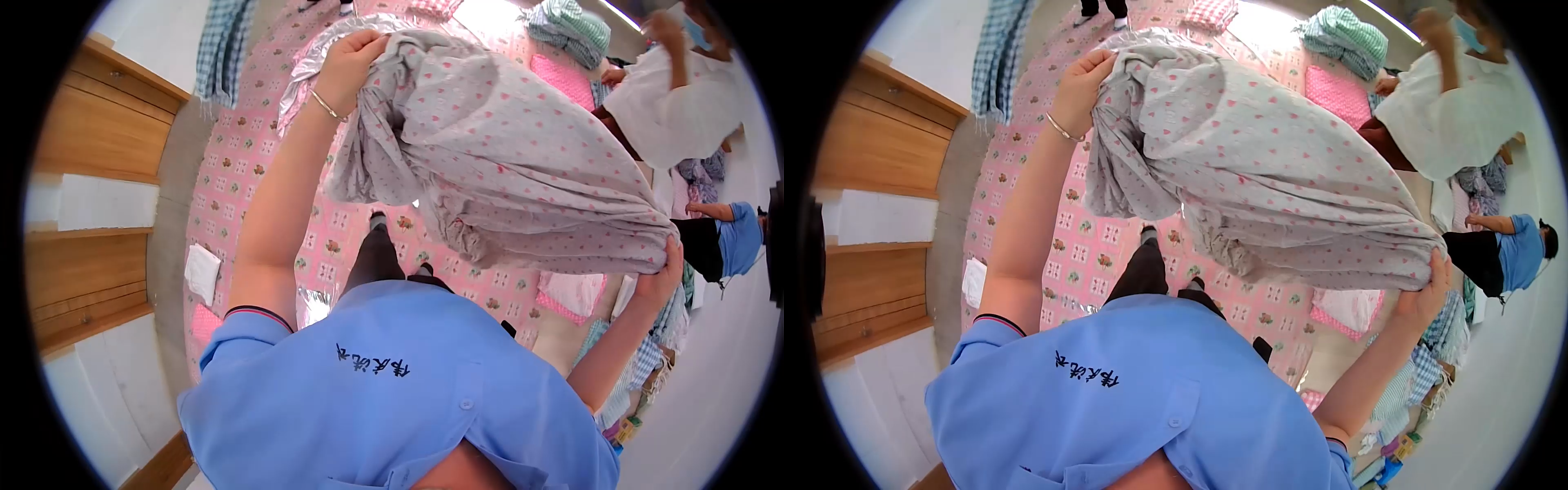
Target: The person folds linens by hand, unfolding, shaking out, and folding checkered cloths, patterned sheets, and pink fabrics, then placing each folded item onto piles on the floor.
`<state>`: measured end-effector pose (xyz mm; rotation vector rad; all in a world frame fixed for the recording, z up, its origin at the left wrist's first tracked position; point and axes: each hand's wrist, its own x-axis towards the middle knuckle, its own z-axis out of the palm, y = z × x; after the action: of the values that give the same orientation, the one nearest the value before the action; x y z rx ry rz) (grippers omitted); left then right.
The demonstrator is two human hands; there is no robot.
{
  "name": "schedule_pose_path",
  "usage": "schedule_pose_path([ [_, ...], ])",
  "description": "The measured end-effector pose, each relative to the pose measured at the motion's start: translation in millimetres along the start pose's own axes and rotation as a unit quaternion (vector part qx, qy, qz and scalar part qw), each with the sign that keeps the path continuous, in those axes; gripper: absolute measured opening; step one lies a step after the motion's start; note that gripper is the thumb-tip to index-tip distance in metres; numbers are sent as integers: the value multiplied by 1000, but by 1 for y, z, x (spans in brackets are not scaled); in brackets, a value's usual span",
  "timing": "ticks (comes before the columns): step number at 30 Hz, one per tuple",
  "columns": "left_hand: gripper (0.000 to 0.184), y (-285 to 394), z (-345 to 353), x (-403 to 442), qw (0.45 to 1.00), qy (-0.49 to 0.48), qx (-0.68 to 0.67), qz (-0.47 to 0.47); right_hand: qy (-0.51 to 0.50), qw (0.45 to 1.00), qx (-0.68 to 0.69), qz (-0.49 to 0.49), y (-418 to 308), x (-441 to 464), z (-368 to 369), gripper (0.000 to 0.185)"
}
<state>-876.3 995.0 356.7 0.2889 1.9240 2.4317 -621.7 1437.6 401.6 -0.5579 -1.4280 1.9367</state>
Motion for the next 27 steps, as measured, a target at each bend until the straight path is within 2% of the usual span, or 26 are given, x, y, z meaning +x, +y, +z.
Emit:
schedule_pose_path([
  [2,11,42,0,-22,996,-45,-76,-2,-4,1000,-6,-18,-17,-22,11,17],
  [3,10,58,3,-34,992,-52,-115,-1,20,981,-168,-100,-20,-29,10,16],
  [4,10,72,15,-52,992,-50,-114,8,45,928,-323,-179,-27,-39,13,15],
  [5,12,84,32,-72,985,-40,-165,-21,62,880,-372,-289,-28,-54,14,18],
  [6,14,91,51,-91,975,-32,-216,-50,31,831,-424,-360,-29,-78,19,18],
  [7,14,89,67,-106,976,-50,-208,-30,2,772,-471,-427,-29,-105,24,18],
  [8,14,87,82,-120,977,-71,-203,-12,-139,848,-378,-344,-20,-139,27,21],
  [9,14,102,100,-142,965,-74,-238,-76,-271,866,-345,-240,-2,-171,31,25],
  [10,14,116,117,-168,949,-76,-272,-140,-406,831,-379,-39,10,-201,46,30],
  [11,14,109,132,-188,959,-120,-226,-121,-476,790,-386,-7,43,-230,60,39],
  [12,13,98,146,-206,965,-163,-179,-101,-506,750,-423,-39,63,-251,81,50],
  [14,12,82,170,-253,971,-231,-56,-29,-431,703,-461,-328,149,-260,53,55],
  [16,14,76,151,-292,928,-370,12,49,-408,819,-340,-216,150,-280,63,52],
  [17,14,74,133,-301,928,-371,8,47,-392,873,-242,-160,144,-291,66,51],
  [19,21,68,80,-316,926,-345,43,145,-371,925,-43,-66,127,-311,75,48],
  [21,31,48,5,-320,925,-310,105,193,-343,934,102,4,115,-327,87,45],
  [22,36,35,-36,-323,948,-263,98,150,-317,937,142,35,109,-337,95,44],
  [24,51,3,-119,-342,970,-198,126,56,-185,956,191,128,102,-362,112,43],
  [25,60,-15,-155,-356,970,-182,163,5,-183,957,182,131,105,-374,117,43],
  [26,60,-29,-179,-373,971,-182,155,-1,-150,966,169,126,107,-387,122,43],
  [27,67,-39,-202,-389,949,-219,222,-47,-121,972,162,120,111,-399,129,44],
])
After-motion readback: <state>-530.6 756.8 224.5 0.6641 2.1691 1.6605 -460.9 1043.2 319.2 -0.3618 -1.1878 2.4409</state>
